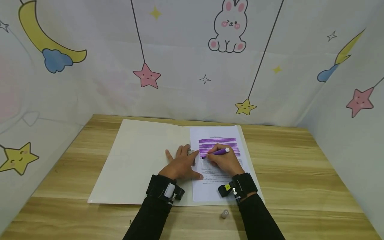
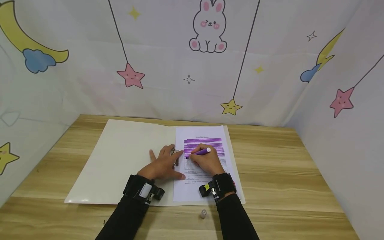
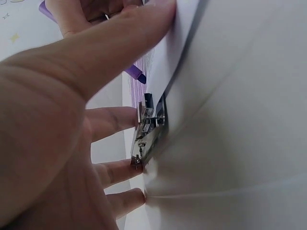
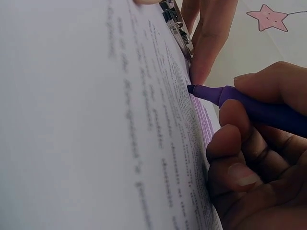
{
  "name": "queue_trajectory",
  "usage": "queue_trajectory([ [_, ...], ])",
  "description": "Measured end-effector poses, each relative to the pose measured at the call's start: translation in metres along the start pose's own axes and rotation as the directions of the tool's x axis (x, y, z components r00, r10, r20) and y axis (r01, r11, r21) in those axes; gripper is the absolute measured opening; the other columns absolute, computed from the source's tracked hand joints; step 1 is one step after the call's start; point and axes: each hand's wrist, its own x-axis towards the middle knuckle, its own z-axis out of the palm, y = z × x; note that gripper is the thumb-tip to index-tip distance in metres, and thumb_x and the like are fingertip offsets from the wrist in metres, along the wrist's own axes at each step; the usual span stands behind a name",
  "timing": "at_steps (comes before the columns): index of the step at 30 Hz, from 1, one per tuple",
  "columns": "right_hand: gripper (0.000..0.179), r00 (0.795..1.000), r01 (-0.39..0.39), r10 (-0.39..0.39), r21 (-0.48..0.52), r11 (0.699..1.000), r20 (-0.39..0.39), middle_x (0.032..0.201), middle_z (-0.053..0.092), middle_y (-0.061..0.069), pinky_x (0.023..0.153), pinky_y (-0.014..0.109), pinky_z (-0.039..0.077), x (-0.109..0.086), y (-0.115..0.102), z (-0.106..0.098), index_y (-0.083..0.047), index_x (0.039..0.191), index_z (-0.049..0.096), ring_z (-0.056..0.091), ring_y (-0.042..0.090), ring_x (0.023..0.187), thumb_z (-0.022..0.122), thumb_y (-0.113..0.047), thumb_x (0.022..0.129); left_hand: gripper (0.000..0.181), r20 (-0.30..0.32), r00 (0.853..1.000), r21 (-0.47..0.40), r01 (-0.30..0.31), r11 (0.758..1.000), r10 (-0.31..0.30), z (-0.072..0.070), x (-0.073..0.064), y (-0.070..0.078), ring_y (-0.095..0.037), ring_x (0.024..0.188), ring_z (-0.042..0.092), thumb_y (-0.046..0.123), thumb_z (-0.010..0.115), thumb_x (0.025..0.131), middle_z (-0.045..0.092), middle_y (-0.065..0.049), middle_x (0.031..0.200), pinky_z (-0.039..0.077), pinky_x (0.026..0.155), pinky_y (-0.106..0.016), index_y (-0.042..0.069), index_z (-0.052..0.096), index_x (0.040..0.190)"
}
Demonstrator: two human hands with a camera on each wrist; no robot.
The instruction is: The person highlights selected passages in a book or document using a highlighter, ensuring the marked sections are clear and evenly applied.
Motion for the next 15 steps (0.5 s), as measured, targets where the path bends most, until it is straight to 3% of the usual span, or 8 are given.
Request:
queue_trajectory([
  [15,0.008,1.0,-0.026,0.026,0.007,1.0,-0.003,0.075,0.063,0.009,0.064,0.032,0.05,-0.0014,-0.0008,-0.0007,-0.009,0.086,0.07,0.059,0.024,0.068,0.078,-0.011,0.085,0.094,-0.012,1.0,0.005,-0.01,1.0,0.01,0.0029,0.0017,-0.0007,-0.039,0.147,0.014,0.055,0.083,0.076,0.022,-0.017,0.16,-0.004,0.103,-0.079,0.023,0.042,0.155],
])
